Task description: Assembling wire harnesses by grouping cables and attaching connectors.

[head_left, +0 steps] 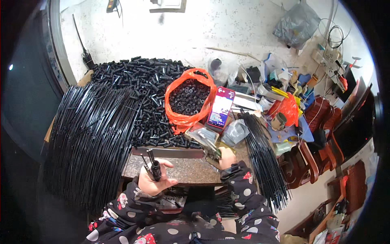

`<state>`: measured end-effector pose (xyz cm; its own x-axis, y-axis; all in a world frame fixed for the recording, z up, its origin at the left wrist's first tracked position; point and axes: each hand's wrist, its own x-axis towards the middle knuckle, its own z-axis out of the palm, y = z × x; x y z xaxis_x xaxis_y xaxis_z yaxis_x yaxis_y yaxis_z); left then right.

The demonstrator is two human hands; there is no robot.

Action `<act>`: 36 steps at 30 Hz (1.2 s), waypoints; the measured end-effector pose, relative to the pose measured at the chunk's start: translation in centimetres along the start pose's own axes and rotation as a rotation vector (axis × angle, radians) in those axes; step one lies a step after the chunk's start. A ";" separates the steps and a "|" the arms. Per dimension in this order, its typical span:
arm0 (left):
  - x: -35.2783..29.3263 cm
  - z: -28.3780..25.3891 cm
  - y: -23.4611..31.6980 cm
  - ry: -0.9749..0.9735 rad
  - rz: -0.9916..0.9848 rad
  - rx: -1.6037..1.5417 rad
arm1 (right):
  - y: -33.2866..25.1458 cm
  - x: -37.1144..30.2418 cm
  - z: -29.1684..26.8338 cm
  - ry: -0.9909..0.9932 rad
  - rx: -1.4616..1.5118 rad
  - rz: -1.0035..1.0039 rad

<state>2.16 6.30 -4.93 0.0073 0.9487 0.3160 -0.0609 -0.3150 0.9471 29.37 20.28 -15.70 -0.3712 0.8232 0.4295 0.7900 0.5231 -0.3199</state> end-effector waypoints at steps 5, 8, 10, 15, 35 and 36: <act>0.4 0.2 0.6 -0.139 -0.025 0.153 | -3.1 0.0 -1.0 0.217 0.241 0.252; 0.9 1.6 1.9 -0.159 -0.042 0.184 | -11.5 0.6 -4.8 0.114 1.170 0.530; 1.1 3.3 2.0 -0.088 0.043 -0.132 | -16.7 0.0 -7.1 0.072 1.567 0.481; -0.2 3.0 2.0 -0.084 0.125 -0.156 | -21.3 -1.7 -8.0 0.085 1.649 0.357; -2.6 2.7 2.3 0.148 0.012 -0.307 | -24.2 -2.6 -7.2 0.183 1.418 0.309; -2.5 2.1 1.7 0.077 0.007 -0.058 | -23.9 -2.9 -7.0 0.238 1.304 0.268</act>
<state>4.09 3.28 -3.97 -0.0704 0.9463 0.3157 -0.1183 -0.3221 0.9393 15.04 3.84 -3.40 -0.0820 0.9437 0.3205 -0.2597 0.2902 -0.9211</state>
